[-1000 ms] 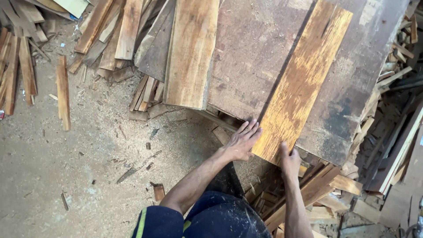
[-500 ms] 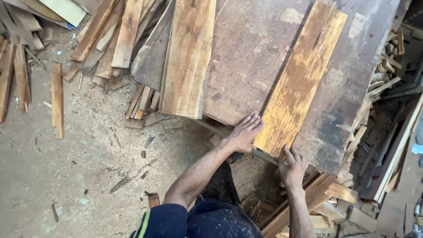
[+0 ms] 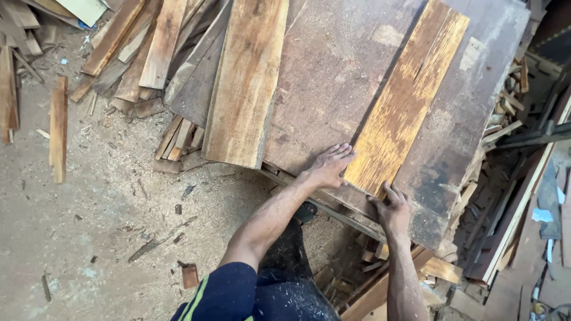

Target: Picking up and arranging wooden planks on a work table in a wood workshop.

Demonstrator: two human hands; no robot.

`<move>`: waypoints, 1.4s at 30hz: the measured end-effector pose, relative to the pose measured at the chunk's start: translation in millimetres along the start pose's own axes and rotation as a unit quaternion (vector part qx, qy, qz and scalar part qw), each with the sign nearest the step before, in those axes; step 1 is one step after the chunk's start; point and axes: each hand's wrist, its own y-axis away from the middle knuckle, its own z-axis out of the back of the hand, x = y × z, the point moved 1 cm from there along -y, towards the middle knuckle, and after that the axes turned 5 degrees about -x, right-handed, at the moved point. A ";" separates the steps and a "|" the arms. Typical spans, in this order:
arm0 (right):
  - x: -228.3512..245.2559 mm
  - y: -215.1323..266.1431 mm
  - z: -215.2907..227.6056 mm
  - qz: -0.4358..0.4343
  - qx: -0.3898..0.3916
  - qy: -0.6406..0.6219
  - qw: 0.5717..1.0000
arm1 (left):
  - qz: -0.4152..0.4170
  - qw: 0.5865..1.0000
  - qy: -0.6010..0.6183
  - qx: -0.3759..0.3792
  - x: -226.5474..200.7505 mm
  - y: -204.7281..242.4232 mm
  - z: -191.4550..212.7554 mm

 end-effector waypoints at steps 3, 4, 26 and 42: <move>-8.6 -15.8 -4.9 -0.011 0.007 0.007 1.000 | 0.016 0.998 0.038 -0.052 3.4 -7.7 -5.5; -9.8 -18.8 -6.0 0.006 0.004 0.007 1.000 | 0.019 0.996 0.052 -0.067 3.5 -9.1 -5.4; -32.5 -126.4 -7.3 -0.024 0.058 -0.052 0.997 | 0.023 0.997 -0.019 -0.075 33.2 -125.0 18.3; -65.9 -214.8 -18.8 -0.024 0.052 -0.071 0.996 | -0.001 0.981 0.030 -0.192 57.6 -201.8 45.1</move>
